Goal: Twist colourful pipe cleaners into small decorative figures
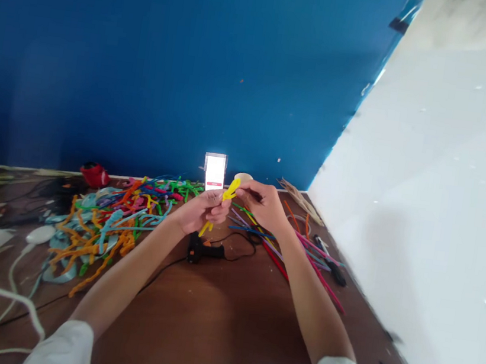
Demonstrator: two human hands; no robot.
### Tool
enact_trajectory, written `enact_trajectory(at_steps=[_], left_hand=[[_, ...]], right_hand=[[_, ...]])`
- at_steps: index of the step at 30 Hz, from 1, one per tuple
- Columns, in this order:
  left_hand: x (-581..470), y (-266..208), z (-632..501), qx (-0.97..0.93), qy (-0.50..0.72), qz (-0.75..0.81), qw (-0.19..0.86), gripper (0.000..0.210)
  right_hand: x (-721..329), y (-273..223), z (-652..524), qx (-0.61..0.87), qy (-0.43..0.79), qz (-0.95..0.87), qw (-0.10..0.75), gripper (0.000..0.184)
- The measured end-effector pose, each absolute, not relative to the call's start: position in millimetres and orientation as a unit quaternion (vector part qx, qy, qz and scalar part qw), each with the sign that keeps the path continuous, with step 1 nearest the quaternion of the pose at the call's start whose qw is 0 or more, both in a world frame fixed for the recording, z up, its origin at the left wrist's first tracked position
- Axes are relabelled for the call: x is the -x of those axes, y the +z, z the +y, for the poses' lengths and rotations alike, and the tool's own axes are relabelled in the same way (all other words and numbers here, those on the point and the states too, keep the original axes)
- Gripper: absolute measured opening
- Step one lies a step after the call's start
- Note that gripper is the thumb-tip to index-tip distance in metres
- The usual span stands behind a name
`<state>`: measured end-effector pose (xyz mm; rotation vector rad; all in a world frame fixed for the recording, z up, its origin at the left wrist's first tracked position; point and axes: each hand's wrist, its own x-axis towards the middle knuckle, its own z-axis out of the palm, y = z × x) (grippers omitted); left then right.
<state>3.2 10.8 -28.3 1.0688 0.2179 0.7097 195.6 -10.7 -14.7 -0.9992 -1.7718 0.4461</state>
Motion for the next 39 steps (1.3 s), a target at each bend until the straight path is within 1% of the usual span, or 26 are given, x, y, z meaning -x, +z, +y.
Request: enact_trajectory(at_steps=[4, 8, 11, 14, 16, 21, 26, 31, 33, 36, 39], left_hand=[[-0.9, -26.1, 13.6, -0.455, 0.313, 0.118, 0.825, 0.023], [-2.4, -24.9, 16.2, -0.476, 0.326, 0.183, 0.796, 0.024], [-5.7, -26.8, 16.6, -0.531, 0.377, 0.255, 0.715, 0.029], [-8.8, -28.5, 13.6, -0.62, 0.446, 0.295, 0.574, 0.036], [-10.7, -28.7, 10.2, -0.657, 0.473, 0.297, 0.507, 0.039], [-14.3, -27.2, 5.0, -0.647, 0.534, 0.283, 0.465, 0.038], [-10.4, -25.3, 6.5, -0.646, 0.595, 0.304, 0.368, 0.028], [-6.4, -24.4, 7.4, -0.628, 0.613, 0.324, 0.353, 0.042], [-5.0, -23.8, 8.4, -0.633, 0.608, 0.327, 0.35, 0.044], [-2.3, -22.2, 10.6, -0.636, 0.603, 0.331, 0.35, 0.037], [0.0, -20.6, 11.9, -0.636, 0.596, 0.321, 0.372, 0.03]], right_hand=[[-190.2, -20.8, -7.8, 0.406, 0.211, -0.734, 0.501, 0.025], [-186.3, -25.4, -6.5, 0.414, 0.212, -0.742, 0.483, 0.029], [-183.6, -27.3, -6.5, 0.435, 0.189, -0.728, 0.494, 0.03], [-180.2, -28.7, -6.7, 0.447, 0.174, -0.712, 0.513, 0.03], [-178.2, -28.8, -7.3, 0.445, 0.169, -0.707, 0.523, 0.031], [-178.5, -25.6, -9.9, 0.426, 0.178, -0.688, 0.56, 0.027], [-182.9, -22.3, -11.0, 0.415, 0.217, -0.668, 0.578, 0.028], [-181.7, -20.3, -12.9, 0.41, 0.218, -0.674, 0.575, 0.029], [-181.4, -20.4, -12.9, 0.406, 0.222, -0.674, 0.576, 0.028], [-181.5, -21.4, -11.9, 0.406, 0.235, -0.669, 0.576, 0.029], [-181.6, -21.7, -11.1, 0.403, 0.251, -0.661, 0.581, 0.031]])
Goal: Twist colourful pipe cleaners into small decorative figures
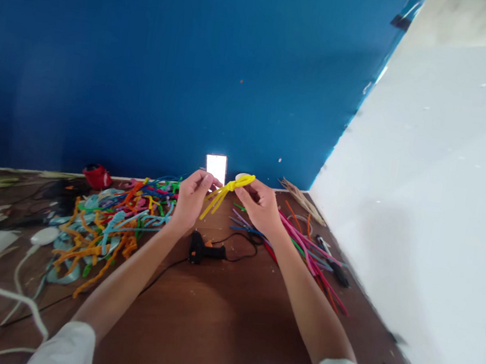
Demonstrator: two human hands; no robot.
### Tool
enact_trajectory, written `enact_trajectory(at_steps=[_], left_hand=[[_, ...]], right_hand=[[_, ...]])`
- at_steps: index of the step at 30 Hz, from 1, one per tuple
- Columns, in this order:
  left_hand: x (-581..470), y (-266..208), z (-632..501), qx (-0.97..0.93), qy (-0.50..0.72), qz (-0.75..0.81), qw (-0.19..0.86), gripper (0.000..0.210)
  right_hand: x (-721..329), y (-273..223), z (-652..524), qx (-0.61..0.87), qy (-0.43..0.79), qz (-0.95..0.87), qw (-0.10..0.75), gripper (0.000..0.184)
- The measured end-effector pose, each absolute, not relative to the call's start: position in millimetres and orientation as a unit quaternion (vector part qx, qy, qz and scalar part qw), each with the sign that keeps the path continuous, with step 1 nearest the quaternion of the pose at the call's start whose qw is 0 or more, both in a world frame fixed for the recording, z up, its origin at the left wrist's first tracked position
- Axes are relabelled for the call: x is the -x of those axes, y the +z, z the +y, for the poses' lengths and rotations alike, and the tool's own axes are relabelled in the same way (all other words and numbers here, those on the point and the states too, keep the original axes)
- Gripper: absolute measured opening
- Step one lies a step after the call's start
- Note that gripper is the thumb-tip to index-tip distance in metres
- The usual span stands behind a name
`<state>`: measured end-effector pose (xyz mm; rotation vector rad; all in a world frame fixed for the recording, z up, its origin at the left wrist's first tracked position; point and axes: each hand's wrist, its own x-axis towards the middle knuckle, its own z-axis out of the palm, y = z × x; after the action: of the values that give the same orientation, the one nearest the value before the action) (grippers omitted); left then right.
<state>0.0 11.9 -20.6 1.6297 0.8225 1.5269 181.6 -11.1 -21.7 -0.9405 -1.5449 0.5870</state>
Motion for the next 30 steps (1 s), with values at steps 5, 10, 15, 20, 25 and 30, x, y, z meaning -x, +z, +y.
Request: enact_trajectory(at_steps=[5, 10, 15, 20, 25, 30], left_hand=[[-1.5, -18.8, 10.7, -0.611, 0.599, 0.3, 0.422, 0.028], [3.9, -9.5, 9.7, -0.605, 0.596, 0.255, 0.462, 0.038], [28.6, 10.0, 4.4, -0.497, 0.594, 0.169, 0.61, 0.052], [25.5, 11.6, -3.5, -0.559, 0.618, 0.206, 0.513, 0.062], [1.9, -6.1, -3.6, -0.714, 0.55, 0.285, 0.327, 0.035], [-2.0, -15.9, 1.2, -0.762, 0.512, 0.275, 0.286, 0.034]], right_hand=[[-182.0, -20.8, -12.0, 0.399, 0.275, -0.65, 0.586, 0.031], [-183.2, -21.9, -12.0, 0.397, 0.302, -0.671, 0.548, 0.032], [-182.6, -22.7, -12.4, 0.388, 0.288, -0.715, 0.505, 0.032], [-179.7, -18.9, -15.6, 0.401, 0.268, -0.712, 0.511, 0.034], [-176.5, -17.1, -14.9, 0.4, 0.26, -0.679, 0.558, 0.033], [-176.6, -20.1, -13.7, 0.393, 0.253, -0.666, 0.582, 0.029]])
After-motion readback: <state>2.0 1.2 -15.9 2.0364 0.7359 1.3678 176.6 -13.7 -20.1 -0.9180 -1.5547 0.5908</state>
